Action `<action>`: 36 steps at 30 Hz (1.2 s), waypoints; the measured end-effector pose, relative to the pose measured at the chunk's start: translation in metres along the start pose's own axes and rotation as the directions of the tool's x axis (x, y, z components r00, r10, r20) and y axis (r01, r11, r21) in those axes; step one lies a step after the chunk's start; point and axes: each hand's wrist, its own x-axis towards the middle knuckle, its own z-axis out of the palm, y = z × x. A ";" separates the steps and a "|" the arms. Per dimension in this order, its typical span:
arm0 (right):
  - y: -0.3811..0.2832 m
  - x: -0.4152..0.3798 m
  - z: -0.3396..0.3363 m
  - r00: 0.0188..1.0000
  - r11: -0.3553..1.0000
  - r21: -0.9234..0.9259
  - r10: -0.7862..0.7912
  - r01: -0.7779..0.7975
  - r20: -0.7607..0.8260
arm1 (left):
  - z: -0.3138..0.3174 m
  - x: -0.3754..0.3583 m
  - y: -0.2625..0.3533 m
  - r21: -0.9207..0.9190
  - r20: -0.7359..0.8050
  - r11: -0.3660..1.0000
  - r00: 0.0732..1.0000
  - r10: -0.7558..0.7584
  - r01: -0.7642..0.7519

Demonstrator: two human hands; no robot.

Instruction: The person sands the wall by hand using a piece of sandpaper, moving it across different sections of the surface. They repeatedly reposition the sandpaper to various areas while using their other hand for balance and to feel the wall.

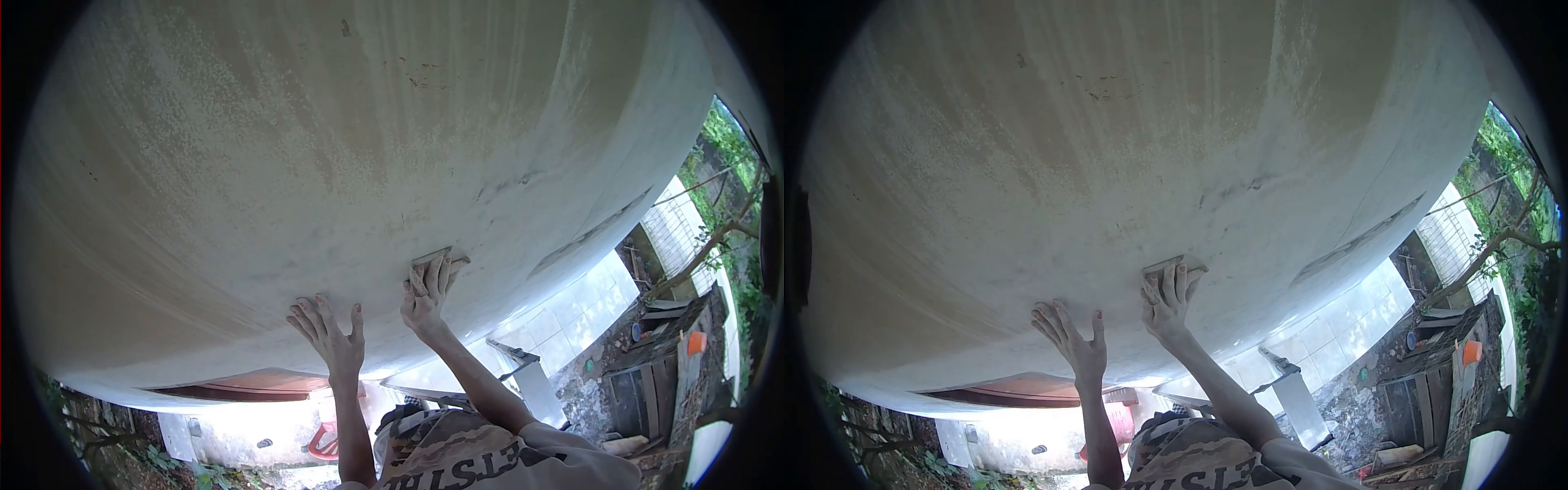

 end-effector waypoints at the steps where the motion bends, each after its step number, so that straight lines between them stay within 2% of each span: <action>1: -0.003 0.030 -0.011 1.000 0.999 -0.032 0.002 -0.002 0.006 | 0.001 0.000 -0.001 0.008 -0.003 1.000 1.000 0.005 -0.005; 2: -0.007 0.069 -0.025 1.000 0.998 -0.064 0.002 -0.001 0.018 | 0.002 0.000 0.000 0.003 -0.003 1.000 1.000 0.001 -0.001; 4: -0.015 0.139 -0.047 0.996 0.999 0.033 0.017 -0.014 -0.090 | 0.000 0.000 0.001 -0.005 0.007 1.000 1.000 -0.010 0.010; 7: -0.007 0.144 -0.034 0.965 0.998 -0.001 -0.067 0.069 -0.255 | 0.001 0.000 0.003 -0.011 0.006 1.000 1.000 -0.015 0.015; 9: -0.016 0.095 -0.011 0.955 0.981 0.188 0.099 -0.047 -0.279 | 0.001 0.001 0.003 -0.011 0.003 1.000 1.000 -0.016 0.016; 11: -0.023 0.016 0.008 0.995 0.996 0.055 0.080 -0.077 -0.061 | -0.003 0.002 0.008 -0.061 0.036 0.996 0.997 -0.068 0.070; 13: -0.033 -0.027 0.014 0.991 0.995 0.056 0.075 -0.082 0.115 | -0.020 0.008 0.026 -0.153 0.104 0.975 0.984 -0.144 0.159; 16: -0.045 0.017 0.008 0.979 0.987 -0.039 -0.146 0.154 0.145 | -0.050 0.012 0.064 -0.407 0.085 0.911 0.996 -0.040 0.072; 17: -0.054 0.045 0.000 0.961 0.974 0.046 -0.226 0.221 0.159 | -0.051 0.010 0.074 -0.397 0.047 0.917 0.996 0.074 -0.049; 18: -0.061 0.065 -0.005 0.938 0.956 -0.007 -0.286 0.293 0.193 | -0.051 0.010 0.083 -0.381 0.011 0.909 0.982 0.187 -0.169; 19: -0.067 0.082 -0.008 0.909 0.928 -0.055 -0.346 0.368 0.230 | -0.051 0.019 0.092 -0.383 -0.021 0.898 0.974 0.227 -0.217; 20: -0.073 0.091 -0.013 0.874 0.891 -0.099 -0.405 0.443 0.269 | -0.047 0.032 0.100 -0.382 -0.014 0.908 0.984 0.178 -0.170; 22: -0.072 0.081 -0.014 0.865 0.884 -0.085 -0.424 0.459 0.268 | -0.041 0.056 0.108 -0.374 -0.012 0.924 0.997 0.076 -0.075; 25: -0.054 0.051 -0.004 0.875 0.897 -0.025 -0.423 0.441 0.237 | -0.023 0.060 0.094 -0.207 0.001 0.974 0.996 0.090 -0.088; 28: -0.029 0.020 0.006 0.892 0.915 0.041 -0.401 0.402 0.208 | 0.002 0.048 0.075 -0.108 -0.102 0.976 0.979 0.177 -0.187; 31: -0.010 -0.004 0.007 0.900 0.922 0.093 -0.388 0.377 0.198 | 0.010 0.038 0.073 -0.218 -0.131 0.963 0.983 0.131 -0.158; 34: 0.001 -0.013 -0.003 0.904 0.926 0.112 -0.377 0.361 0.203 | 0.014 0.036 0.057 -0.080 -0.139 0.971 0.967 0.213 -0.225; 36: 0.005 -0.010 -0.014 0.901 0.925 0.109 -0.380 0.365 0.210 | 0.018 0.039 0.057 -0.158 -0.235 0.963 0.955 0.178 -0.219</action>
